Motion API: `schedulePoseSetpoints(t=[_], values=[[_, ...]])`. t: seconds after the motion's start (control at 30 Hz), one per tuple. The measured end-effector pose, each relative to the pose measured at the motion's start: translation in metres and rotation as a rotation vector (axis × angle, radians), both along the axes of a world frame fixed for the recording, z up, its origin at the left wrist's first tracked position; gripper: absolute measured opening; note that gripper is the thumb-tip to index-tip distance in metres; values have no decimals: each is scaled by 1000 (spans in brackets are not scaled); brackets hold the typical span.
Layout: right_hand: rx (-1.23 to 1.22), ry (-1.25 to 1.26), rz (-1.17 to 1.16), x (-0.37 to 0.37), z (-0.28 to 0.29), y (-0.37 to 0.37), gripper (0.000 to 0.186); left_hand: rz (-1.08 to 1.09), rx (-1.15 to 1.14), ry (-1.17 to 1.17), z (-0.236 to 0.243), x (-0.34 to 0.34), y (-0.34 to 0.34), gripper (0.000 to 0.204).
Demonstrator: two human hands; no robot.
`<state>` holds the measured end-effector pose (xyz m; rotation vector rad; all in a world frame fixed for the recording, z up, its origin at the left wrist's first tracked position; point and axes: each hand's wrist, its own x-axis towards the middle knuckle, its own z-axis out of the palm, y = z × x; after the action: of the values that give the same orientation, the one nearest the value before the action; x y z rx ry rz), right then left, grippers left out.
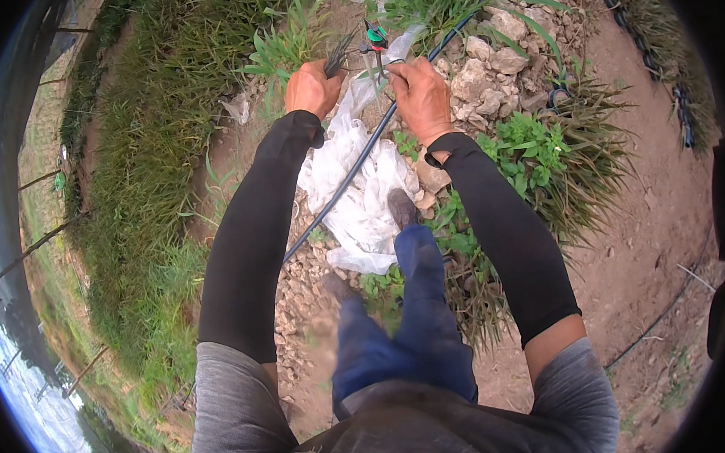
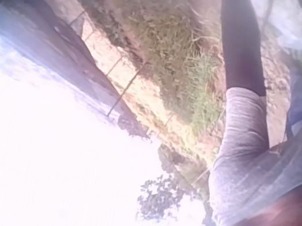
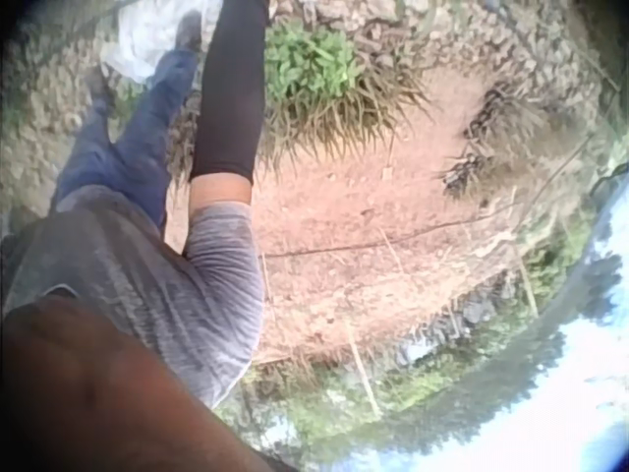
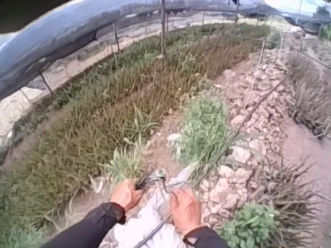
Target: The person installs drip irrigation emitters onto a black irrigation pipe laid on the ground. They repeatedly pick up small black emitters, align them with the pipe, and press them into place using a handheld green and red tool. The person walks along the pipe, repeating this process at multiple locations.
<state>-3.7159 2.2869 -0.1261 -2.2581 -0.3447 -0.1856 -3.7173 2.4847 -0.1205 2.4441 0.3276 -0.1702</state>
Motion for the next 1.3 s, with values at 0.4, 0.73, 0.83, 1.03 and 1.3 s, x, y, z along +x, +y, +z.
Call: schedulePoseSetpoints(t=[0.4,0.73,0.83,1.03,1.3], values=[[191,173,-154,-24,-15,30,22,393,-841,241,8,-35,-17,18],[486,484,-156,-30,-25,35,21,595,-1359,376,-4,-49,-40,16],[357,472,-95,-26,-7,36,26,621,-1404,392,-9,-53,-37,19],[163,524,-7,-11,-14,33,27,606,-1343,381,-12,-57,-44,24],[161,540,27,-1,-17,26,23,682,-1383,374,-18,-61,-39,26]])
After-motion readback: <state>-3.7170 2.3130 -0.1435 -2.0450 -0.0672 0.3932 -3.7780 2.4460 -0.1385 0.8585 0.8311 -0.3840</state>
